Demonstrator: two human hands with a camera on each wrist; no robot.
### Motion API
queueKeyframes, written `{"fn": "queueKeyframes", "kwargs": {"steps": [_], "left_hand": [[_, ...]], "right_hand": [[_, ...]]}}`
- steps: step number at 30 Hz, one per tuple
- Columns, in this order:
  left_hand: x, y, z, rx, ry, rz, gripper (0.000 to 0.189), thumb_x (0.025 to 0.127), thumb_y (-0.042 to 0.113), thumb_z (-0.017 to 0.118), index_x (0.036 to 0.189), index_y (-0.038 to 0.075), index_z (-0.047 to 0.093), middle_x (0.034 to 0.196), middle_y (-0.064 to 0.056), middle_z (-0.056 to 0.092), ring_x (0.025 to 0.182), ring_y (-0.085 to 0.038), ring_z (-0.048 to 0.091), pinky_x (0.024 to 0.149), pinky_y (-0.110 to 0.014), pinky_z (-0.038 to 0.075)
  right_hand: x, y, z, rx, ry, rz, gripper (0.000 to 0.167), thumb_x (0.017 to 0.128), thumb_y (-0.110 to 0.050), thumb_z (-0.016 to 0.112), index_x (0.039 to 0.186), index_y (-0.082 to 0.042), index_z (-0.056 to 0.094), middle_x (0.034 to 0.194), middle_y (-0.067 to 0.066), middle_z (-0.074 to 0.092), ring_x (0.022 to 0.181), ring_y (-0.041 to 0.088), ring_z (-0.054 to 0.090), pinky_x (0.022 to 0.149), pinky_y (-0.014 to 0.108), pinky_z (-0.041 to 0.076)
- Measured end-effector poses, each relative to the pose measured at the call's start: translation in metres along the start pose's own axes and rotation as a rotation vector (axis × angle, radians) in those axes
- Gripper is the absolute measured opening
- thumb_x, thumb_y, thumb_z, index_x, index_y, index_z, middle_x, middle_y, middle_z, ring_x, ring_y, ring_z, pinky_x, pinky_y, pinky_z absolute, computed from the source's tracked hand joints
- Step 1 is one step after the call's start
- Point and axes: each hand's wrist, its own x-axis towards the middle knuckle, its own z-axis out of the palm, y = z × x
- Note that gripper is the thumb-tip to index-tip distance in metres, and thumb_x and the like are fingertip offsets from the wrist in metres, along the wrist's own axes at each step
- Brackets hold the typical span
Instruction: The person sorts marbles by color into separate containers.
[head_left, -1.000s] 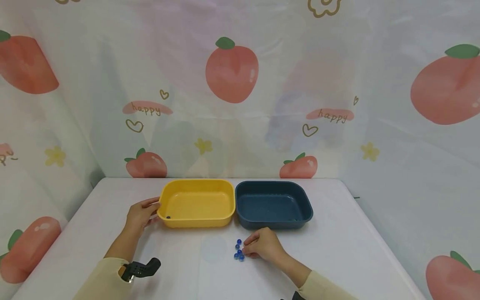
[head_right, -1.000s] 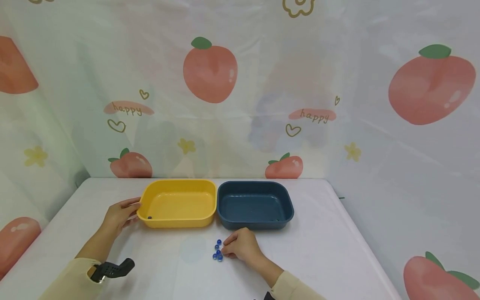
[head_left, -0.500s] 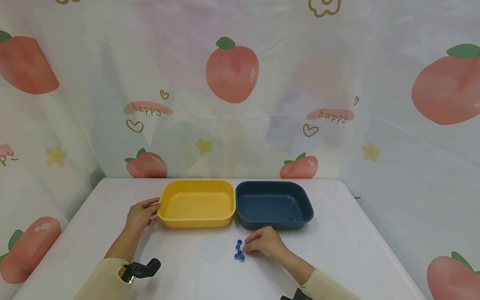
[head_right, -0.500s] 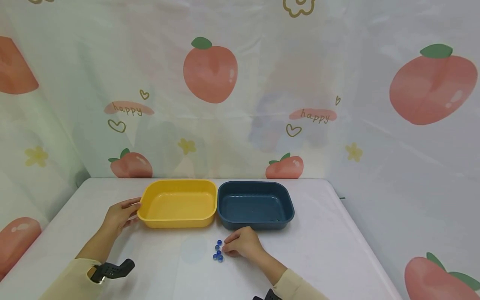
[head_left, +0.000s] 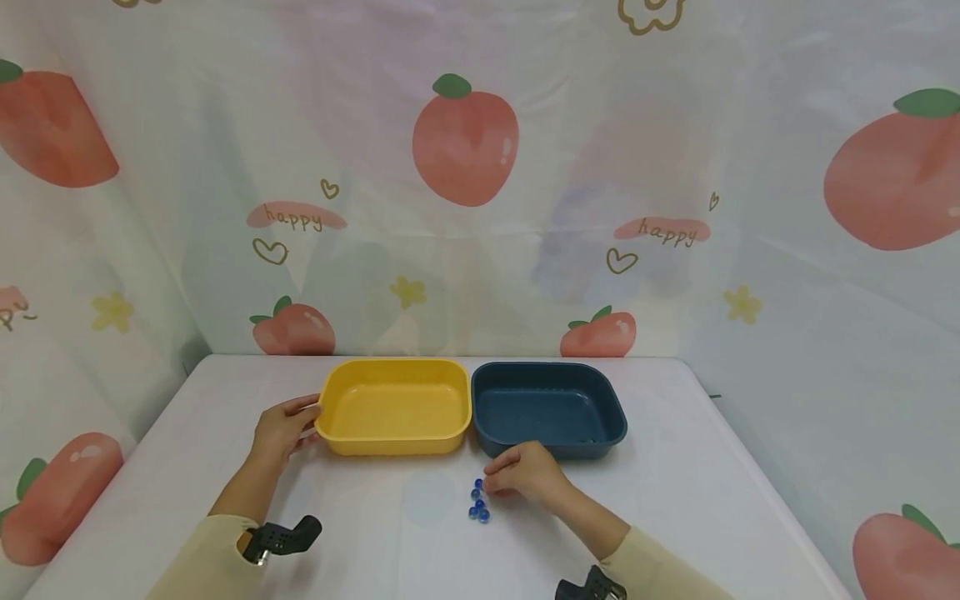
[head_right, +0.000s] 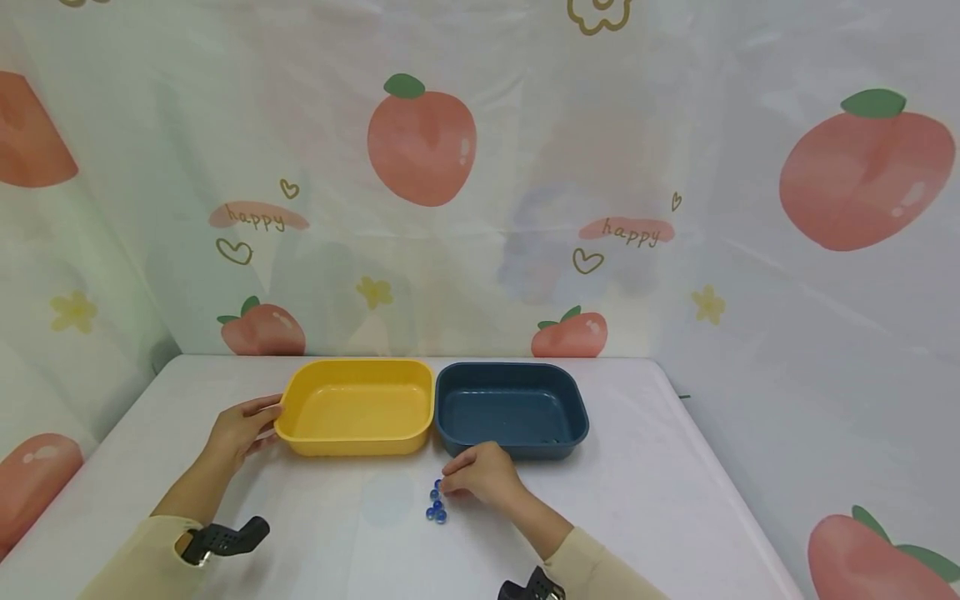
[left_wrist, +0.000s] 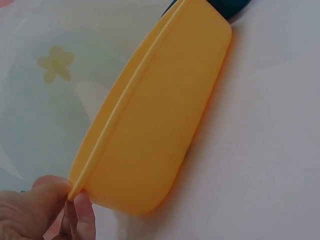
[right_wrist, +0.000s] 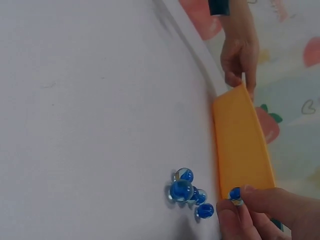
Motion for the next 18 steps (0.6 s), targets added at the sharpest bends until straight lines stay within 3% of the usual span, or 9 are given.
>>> {"fn": "queueKeyframes", "kwargs": {"steps": [9, 18], "left_hand": [[-0.001, -0.001, -0.001, 0.000, -0.006, 0.002, 0.045, 0.100, 0.021, 0.057, 0.140, 0.002, 0.053, 0.137, -0.024, 0.054, 0.093, -0.014, 0.063, 0.069, -0.018, 0.057], [0.000, -0.001, -0.001, -0.005, -0.005, 0.005, 0.044, 0.100, 0.020, 0.058, 0.140, 0.001, 0.053, 0.136, -0.024, 0.054, 0.092, -0.014, 0.064, 0.068, -0.018, 0.057]], "right_hand": [[0.005, -0.018, -0.001, 0.043, -0.032, -0.020, 0.024, 0.081, -0.007, 0.079, 0.100, 0.007, 0.073, 0.086, 0.011, 0.075, 0.078, 0.020, 0.073, 0.072, 0.032, 0.061], [0.017, -0.038, -0.005, 0.053, -0.029, -0.002, 0.021, 0.083, -0.010, 0.078, 0.100, 0.001, 0.075, 0.086, 0.008, 0.075, 0.079, 0.018, 0.073, 0.074, 0.032, 0.060]]}}
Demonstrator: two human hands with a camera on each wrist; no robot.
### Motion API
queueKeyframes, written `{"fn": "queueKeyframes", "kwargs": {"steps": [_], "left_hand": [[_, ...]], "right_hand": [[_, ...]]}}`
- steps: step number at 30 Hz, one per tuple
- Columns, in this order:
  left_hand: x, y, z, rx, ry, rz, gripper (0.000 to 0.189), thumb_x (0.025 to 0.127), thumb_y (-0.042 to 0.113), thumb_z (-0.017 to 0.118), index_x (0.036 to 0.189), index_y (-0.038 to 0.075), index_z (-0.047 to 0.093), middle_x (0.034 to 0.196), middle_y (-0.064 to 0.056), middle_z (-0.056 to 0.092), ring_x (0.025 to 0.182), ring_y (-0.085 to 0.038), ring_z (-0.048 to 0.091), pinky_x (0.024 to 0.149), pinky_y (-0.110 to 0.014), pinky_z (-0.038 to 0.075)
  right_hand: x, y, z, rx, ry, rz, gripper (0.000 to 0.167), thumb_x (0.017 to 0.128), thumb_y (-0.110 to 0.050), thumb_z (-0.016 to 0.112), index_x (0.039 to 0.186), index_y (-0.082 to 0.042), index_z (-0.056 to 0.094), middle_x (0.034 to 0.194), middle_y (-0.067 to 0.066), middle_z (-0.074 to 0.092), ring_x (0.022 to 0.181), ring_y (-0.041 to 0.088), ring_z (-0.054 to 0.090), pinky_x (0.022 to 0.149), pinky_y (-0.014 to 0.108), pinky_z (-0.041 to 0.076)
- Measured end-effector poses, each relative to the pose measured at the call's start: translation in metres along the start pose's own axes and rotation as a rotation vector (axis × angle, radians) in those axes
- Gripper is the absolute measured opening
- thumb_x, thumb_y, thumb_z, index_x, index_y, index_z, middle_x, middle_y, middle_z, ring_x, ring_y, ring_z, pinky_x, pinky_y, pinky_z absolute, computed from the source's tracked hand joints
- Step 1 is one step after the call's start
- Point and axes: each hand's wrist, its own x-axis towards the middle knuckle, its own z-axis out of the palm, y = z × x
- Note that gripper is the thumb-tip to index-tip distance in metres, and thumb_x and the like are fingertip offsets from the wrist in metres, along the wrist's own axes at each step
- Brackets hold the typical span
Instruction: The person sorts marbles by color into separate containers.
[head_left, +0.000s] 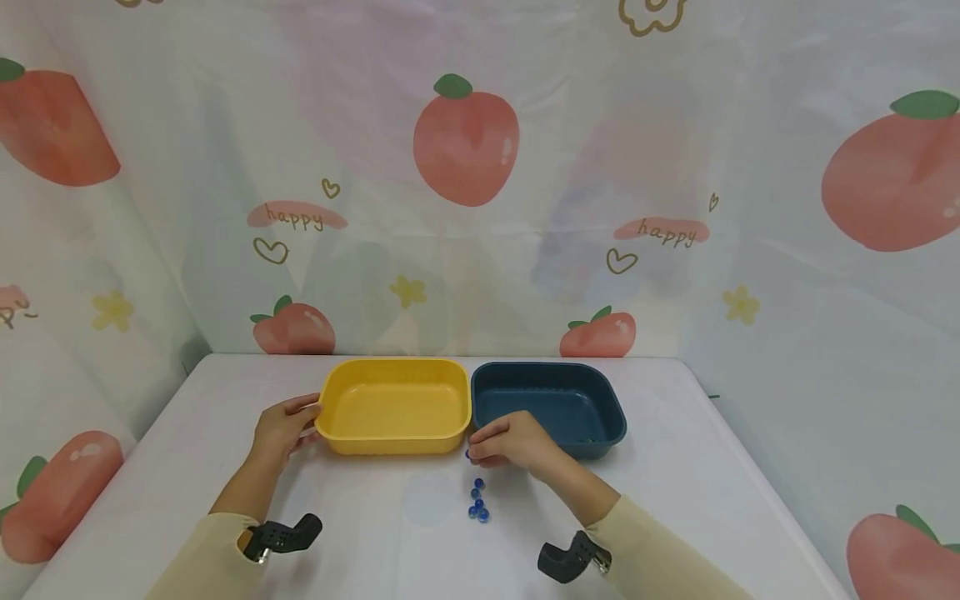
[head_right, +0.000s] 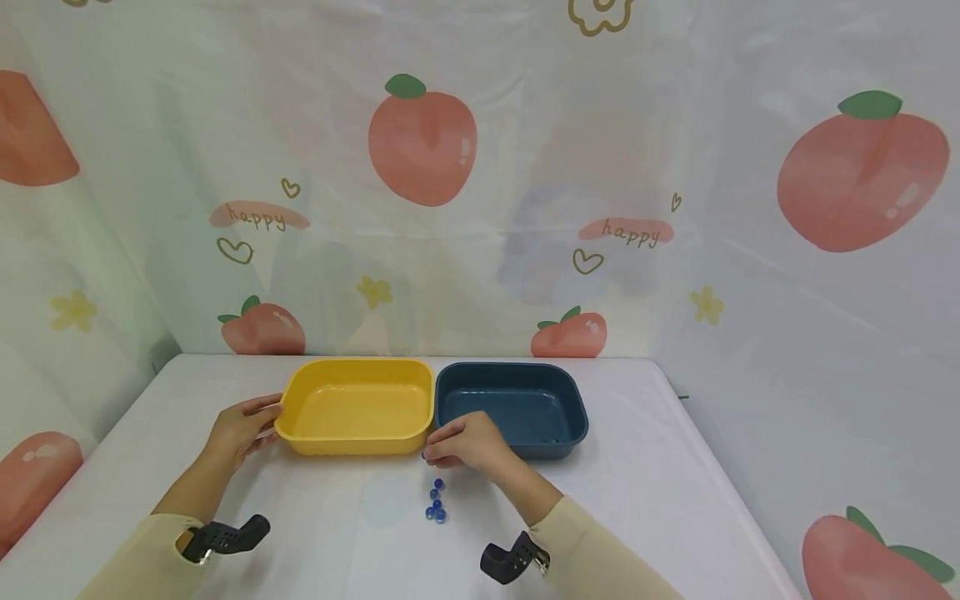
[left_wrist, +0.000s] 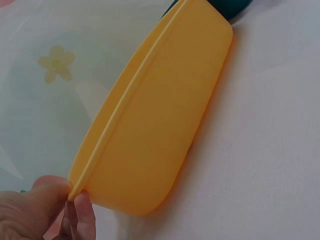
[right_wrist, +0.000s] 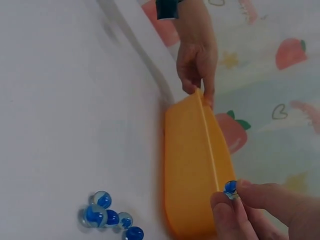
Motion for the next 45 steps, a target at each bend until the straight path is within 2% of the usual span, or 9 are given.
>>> {"fn": "queueKeyframes", "kwargs": {"steps": [11, 17, 23, 27, 35, 42, 45], "left_hand": [[0.001, -0.002, 0.000, 0.002, -0.003, 0.017, 0.044, 0.099, 0.019, 0.059, 0.138, 0.000, 0.053, 0.135, -0.025, 0.055, 0.102, -0.023, 0.065, 0.068, -0.020, 0.057], [0.002, -0.003, 0.000, 0.016, 0.004, 0.013, 0.044, 0.099, 0.020, 0.058, 0.138, 0.002, 0.054, 0.134, -0.023, 0.057, 0.098, -0.019, 0.065, 0.068, -0.019, 0.057], [0.004, -0.004, -0.001, 0.015, 0.003, 0.014, 0.044, 0.099, 0.021, 0.059, 0.138, 0.002, 0.054, 0.135, -0.023, 0.057, 0.097, -0.017, 0.065, 0.066, -0.017, 0.056], [0.003, -0.004, -0.002, 0.026, -0.001, 0.011, 0.044, 0.099, 0.021, 0.058, 0.139, 0.003, 0.054, 0.136, -0.022, 0.057, 0.099, -0.019, 0.064, 0.065, -0.017, 0.055], [0.002, -0.003, -0.002, 0.038, -0.002, 0.000, 0.044, 0.100, 0.022, 0.057, 0.140, 0.004, 0.053, 0.137, -0.023, 0.055, 0.103, -0.022, 0.063, 0.066, -0.018, 0.054], [0.004, -0.004, -0.001, 0.037, -0.002, -0.012, 0.045, 0.100, 0.023, 0.057, 0.141, 0.005, 0.053, 0.139, -0.022, 0.054, 0.113, -0.028, 0.061, 0.067, -0.015, 0.054], [0.005, -0.004, 0.000, 0.031, -0.005, -0.005, 0.045, 0.100, 0.023, 0.057, 0.140, 0.005, 0.053, 0.139, -0.022, 0.055, 0.113, -0.028, 0.061, 0.068, -0.016, 0.055]], "right_hand": [[0.017, -0.020, 0.006, 0.096, 0.011, 0.016, 0.030, 0.080, -0.008, 0.080, 0.107, 0.005, 0.072, 0.090, 0.012, 0.076, 0.083, 0.023, 0.074, 0.083, 0.039, 0.058], [0.031, -0.023, 0.008, 0.151, 0.016, 0.013, 0.029, 0.082, -0.003, 0.078, 0.108, 0.008, 0.071, 0.092, 0.015, 0.075, 0.082, 0.023, 0.075, 0.075, 0.032, 0.060], [0.037, -0.028, 0.012, 0.199, -0.010, 0.010, 0.030, 0.083, -0.001, 0.075, 0.111, 0.010, 0.069, 0.095, 0.018, 0.075, 0.085, 0.025, 0.075, 0.084, 0.039, 0.057], [0.042, -0.030, 0.017, 0.196, -0.023, 0.003, 0.031, 0.083, 0.000, 0.075, 0.111, 0.012, 0.068, 0.095, 0.019, 0.075, 0.084, 0.024, 0.075, 0.081, 0.037, 0.058], [0.059, -0.032, 0.029, 0.178, 0.037, 0.029, 0.026, 0.079, 0.004, 0.077, 0.103, 0.012, 0.071, 0.091, 0.021, 0.074, 0.079, 0.025, 0.075, 0.070, 0.032, 0.060], [0.063, -0.039, 0.038, 0.105, 0.065, 0.014, 0.015, 0.079, 0.004, 0.077, 0.092, 0.011, 0.073, 0.083, 0.018, 0.075, 0.076, 0.023, 0.075, 0.067, 0.028, 0.060], [0.066, -0.038, 0.042, 0.043, 0.102, 0.022, 0.016, 0.078, 0.001, 0.079, 0.091, 0.008, 0.074, 0.083, 0.016, 0.075, 0.075, 0.022, 0.075, 0.066, 0.026, 0.059]]}}
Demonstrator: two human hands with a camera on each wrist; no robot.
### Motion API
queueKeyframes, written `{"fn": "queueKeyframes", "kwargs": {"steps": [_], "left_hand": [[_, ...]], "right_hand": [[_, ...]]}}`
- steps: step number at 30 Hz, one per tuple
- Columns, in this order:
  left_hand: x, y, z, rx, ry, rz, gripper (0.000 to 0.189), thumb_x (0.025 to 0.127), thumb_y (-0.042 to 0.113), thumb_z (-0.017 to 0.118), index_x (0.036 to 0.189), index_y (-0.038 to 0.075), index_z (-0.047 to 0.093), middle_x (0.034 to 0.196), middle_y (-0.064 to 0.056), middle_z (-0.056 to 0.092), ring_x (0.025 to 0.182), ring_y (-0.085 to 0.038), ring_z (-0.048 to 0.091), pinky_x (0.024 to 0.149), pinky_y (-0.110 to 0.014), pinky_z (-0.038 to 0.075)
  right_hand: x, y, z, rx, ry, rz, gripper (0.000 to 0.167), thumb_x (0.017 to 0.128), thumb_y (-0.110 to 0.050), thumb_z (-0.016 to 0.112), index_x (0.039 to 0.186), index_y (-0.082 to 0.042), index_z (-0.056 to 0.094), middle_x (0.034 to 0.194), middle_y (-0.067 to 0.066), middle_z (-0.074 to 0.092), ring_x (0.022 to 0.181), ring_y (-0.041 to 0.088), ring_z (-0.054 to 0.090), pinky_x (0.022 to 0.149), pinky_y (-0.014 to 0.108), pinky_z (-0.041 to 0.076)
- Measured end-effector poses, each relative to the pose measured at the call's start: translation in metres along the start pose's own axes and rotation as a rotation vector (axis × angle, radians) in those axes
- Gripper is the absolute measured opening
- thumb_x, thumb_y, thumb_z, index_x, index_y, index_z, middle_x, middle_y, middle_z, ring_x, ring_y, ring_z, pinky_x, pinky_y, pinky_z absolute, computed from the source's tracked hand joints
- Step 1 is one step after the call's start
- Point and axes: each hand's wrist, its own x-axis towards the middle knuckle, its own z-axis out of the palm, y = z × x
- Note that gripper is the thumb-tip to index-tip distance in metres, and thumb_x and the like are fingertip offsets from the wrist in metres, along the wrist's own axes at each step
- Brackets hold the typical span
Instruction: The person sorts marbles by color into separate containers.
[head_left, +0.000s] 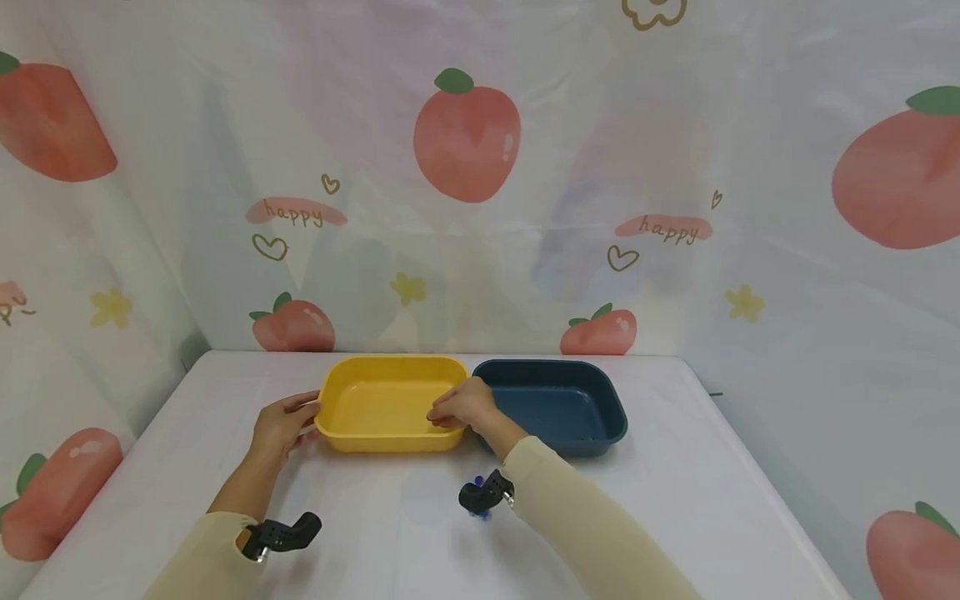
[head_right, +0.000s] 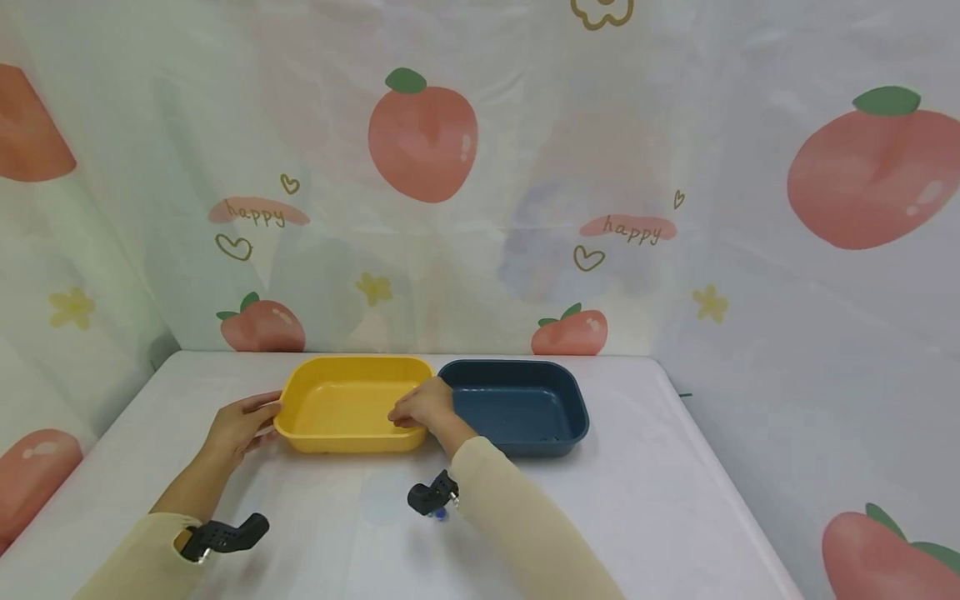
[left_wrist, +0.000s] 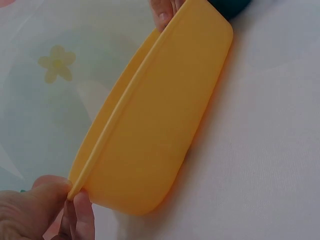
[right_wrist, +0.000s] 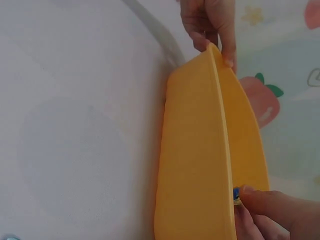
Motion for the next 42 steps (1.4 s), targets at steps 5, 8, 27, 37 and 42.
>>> {"fn": "queueKeyframes", "kwargs": {"steps": [5, 8, 27, 37, 42], "left_hand": [[0.001, 0.001, 0.000, -0.002, 0.003, 0.003, 0.044, 0.100, 0.022, 0.057, 0.140, 0.005, 0.053, 0.138, -0.021, 0.055, 0.109, -0.025, 0.062, 0.067, -0.016, 0.055], [0.000, 0.001, 0.000, -0.007, 0.005, -0.003, 0.044, 0.100, 0.022, 0.058, 0.140, 0.004, 0.053, 0.138, -0.022, 0.055, 0.108, -0.025, 0.062, 0.067, -0.016, 0.055], [0.002, 0.000, 0.001, 0.004, 0.011, -0.017, 0.044, 0.100, 0.023, 0.057, 0.140, 0.006, 0.053, 0.139, -0.020, 0.055, 0.107, -0.023, 0.061, 0.068, -0.016, 0.054], [0.004, 0.000, 0.002, 0.000, 0.014, -0.018, 0.044, 0.100, 0.022, 0.057, 0.141, 0.005, 0.053, 0.139, -0.021, 0.054, 0.111, -0.026, 0.061, 0.065, -0.013, 0.053], [0.006, -0.003, 0.001, -0.001, 0.012, -0.011, 0.045, 0.100, 0.023, 0.058, 0.141, 0.005, 0.053, 0.139, -0.021, 0.055, 0.103, -0.020, 0.063, 0.067, -0.015, 0.055]], "right_hand": [[0.001, 0.001, 0.003, -0.088, 0.048, 0.000, 0.019, 0.078, -0.005, 0.082, 0.092, 0.005, 0.075, 0.083, 0.014, 0.076, 0.074, 0.020, 0.075, 0.065, 0.023, 0.058], [0.001, 0.001, 0.003, -0.099, 0.049, -0.007, 0.019, 0.078, -0.006, 0.082, 0.092, 0.005, 0.075, 0.083, 0.013, 0.075, 0.074, 0.020, 0.074, 0.065, 0.023, 0.058], [-0.003, 0.005, -0.009, 0.173, -0.087, 0.021, 0.023, 0.082, 0.002, 0.075, 0.102, 0.012, 0.071, 0.094, 0.022, 0.074, 0.081, 0.026, 0.075, 0.072, 0.031, 0.060], [-0.034, 0.019, -0.030, 0.114, -0.095, 0.025, 0.025, 0.083, -0.007, 0.077, 0.105, 0.005, 0.073, 0.089, 0.016, 0.075, 0.080, 0.025, 0.075, 0.077, 0.036, 0.059], [-0.047, 0.033, -0.040, 0.060, -0.073, 0.007, 0.024, 0.084, -0.007, 0.077, 0.105, 0.004, 0.073, 0.088, 0.013, 0.075, 0.079, 0.022, 0.074, 0.079, 0.037, 0.059]]}}
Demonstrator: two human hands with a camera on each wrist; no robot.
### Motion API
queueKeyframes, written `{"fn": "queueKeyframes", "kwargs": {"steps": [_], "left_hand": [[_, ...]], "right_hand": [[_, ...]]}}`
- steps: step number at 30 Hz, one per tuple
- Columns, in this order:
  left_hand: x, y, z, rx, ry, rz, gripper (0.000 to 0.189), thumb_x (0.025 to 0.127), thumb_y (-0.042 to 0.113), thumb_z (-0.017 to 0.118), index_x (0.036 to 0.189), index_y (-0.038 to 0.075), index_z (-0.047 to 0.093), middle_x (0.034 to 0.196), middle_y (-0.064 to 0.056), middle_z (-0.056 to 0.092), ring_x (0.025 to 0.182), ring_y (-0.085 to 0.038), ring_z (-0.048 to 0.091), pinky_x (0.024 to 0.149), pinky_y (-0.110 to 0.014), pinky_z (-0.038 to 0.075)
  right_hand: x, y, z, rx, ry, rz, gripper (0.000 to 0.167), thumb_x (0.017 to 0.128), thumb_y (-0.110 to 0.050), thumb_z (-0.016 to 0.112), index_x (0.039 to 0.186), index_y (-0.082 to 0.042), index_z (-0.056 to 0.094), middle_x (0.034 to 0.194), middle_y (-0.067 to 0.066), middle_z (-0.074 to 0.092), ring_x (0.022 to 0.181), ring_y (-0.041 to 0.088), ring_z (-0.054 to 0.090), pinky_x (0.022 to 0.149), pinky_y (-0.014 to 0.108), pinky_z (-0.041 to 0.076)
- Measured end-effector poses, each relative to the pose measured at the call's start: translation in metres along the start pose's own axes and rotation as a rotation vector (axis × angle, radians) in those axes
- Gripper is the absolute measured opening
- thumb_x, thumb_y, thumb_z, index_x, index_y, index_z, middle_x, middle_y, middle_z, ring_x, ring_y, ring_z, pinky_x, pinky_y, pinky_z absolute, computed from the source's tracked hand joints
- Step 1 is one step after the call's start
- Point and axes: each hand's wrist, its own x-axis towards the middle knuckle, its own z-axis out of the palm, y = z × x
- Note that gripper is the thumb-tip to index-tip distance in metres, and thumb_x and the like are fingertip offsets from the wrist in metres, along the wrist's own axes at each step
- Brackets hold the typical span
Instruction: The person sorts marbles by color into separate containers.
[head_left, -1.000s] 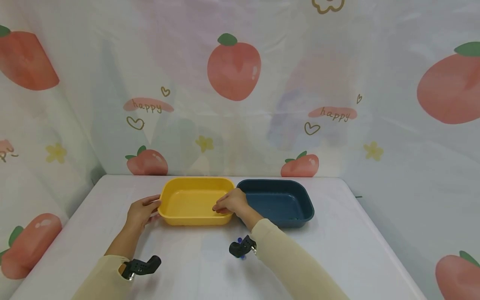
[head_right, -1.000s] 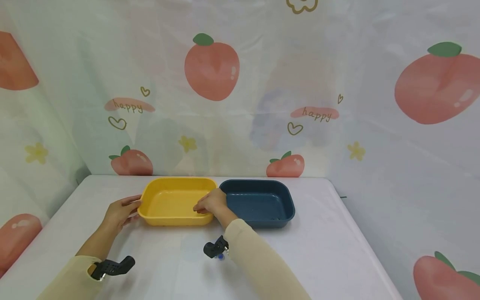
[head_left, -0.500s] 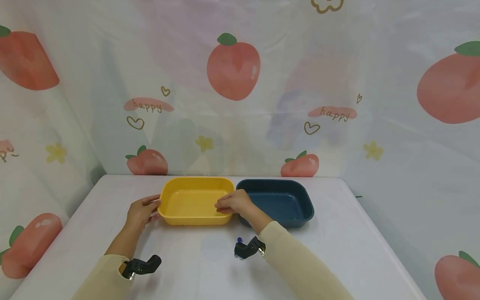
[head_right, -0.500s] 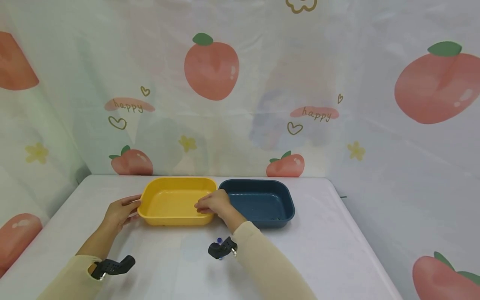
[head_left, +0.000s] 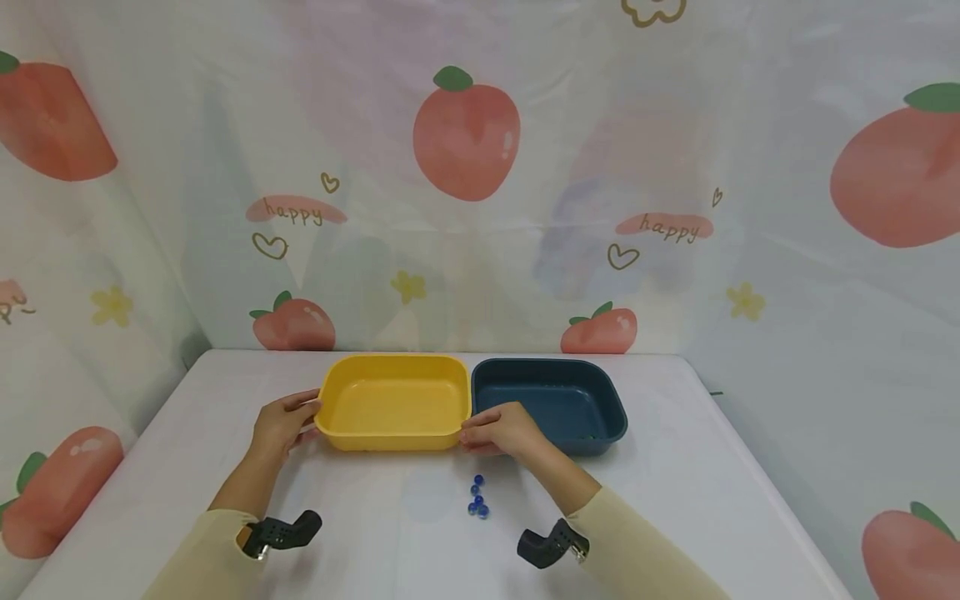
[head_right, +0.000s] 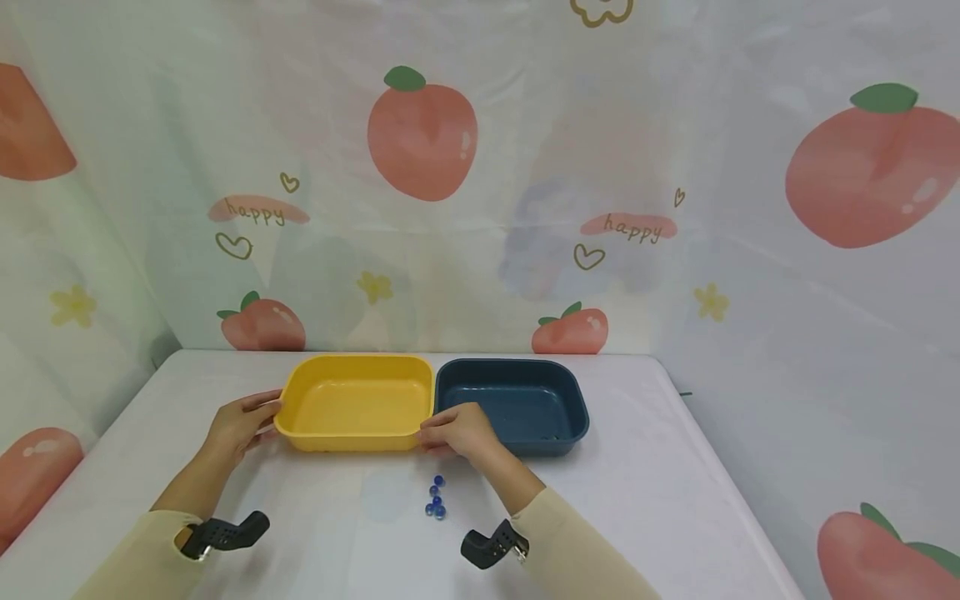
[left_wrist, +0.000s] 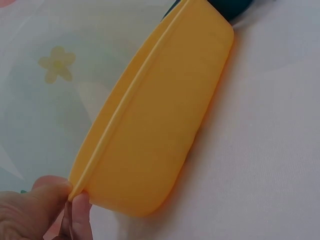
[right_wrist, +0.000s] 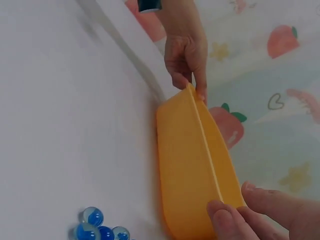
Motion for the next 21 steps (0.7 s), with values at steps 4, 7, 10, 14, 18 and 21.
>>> {"fn": "queueKeyframes", "kwargs": {"steps": [4, 7, 10, 14, 18, 21], "left_hand": [[0.001, -0.001, -0.001, -0.003, -0.007, 0.013, 0.045, 0.099, 0.023, 0.058, 0.141, 0.005, 0.053, 0.138, -0.021, 0.055, 0.100, -0.017, 0.064, 0.069, -0.017, 0.056], [0.000, 0.000, 0.000, -0.002, -0.005, 0.011, 0.045, 0.099, 0.023, 0.058, 0.140, 0.005, 0.054, 0.138, -0.021, 0.055, 0.101, -0.019, 0.063, 0.068, -0.017, 0.056], [0.000, 0.000, 0.000, 0.004, 0.003, 0.001, 0.044, 0.100, 0.023, 0.057, 0.140, 0.006, 0.054, 0.138, -0.020, 0.056, 0.103, -0.020, 0.063, 0.067, -0.016, 0.055], [-0.001, 0.001, 0.000, 0.007, 0.010, 0.000, 0.044, 0.100, 0.023, 0.058, 0.140, 0.006, 0.054, 0.137, -0.020, 0.056, 0.101, -0.019, 0.063, 0.066, -0.015, 0.054], [-0.003, 0.001, 0.001, -0.006, 0.005, 0.014, 0.044, 0.100, 0.021, 0.058, 0.139, 0.004, 0.054, 0.137, -0.022, 0.056, 0.101, -0.019, 0.064, 0.066, -0.016, 0.055], [-0.004, 0.002, 0.001, -0.009, 0.002, 0.007, 0.043, 0.100, 0.022, 0.058, 0.139, 0.005, 0.054, 0.138, -0.021, 0.056, 0.104, -0.021, 0.063, 0.067, -0.015, 0.055]], "right_hand": [[-0.011, 0.011, -0.005, -0.066, 0.026, -0.043, 0.023, 0.086, -0.009, 0.075, 0.105, 0.004, 0.074, 0.087, 0.012, 0.076, 0.078, 0.020, 0.074, 0.078, 0.036, 0.060], [-0.018, 0.020, -0.006, -0.121, 0.053, -0.080, 0.023, 0.086, -0.011, 0.076, 0.104, 0.003, 0.074, 0.086, 0.010, 0.076, 0.077, 0.020, 0.074, 0.074, 0.033, 0.060], [-0.022, 0.030, -0.005, -0.161, 0.073, -0.103, 0.023, 0.084, -0.011, 0.077, 0.102, 0.002, 0.075, 0.084, 0.008, 0.076, 0.075, 0.019, 0.073, 0.071, 0.031, 0.061], [-0.024, 0.042, -0.004, -0.182, 0.083, -0.113, 0.023, 0.083, -0.010, 0.078, 0.102, 0.002, 0.075, 0.084, 0.008, 0.076, 0.073, 0.016, 0.072, 0.069, 0.030, 0.060], [-0.023, 0.051, -0.001, -0.169, 0.097, -0.122, 0.023, 0.081, -0.009, 0.079, 0.101, 0.003, 0.075, 0.083, 0.009, 0.076, 0.072, 0.015, 0.071, 0.066, 0.029, 0.060], [-0.020, 0.057, 0.000, -0.156, 0.105, -0.132, 0.024, 0.079, -0.007, 0.080, 0.100, 0.003, 0.075, 0.083, 0.009, 0.076, 0.074, 0.013, 0.071, 0.066, 0.028, 0.060]]}}
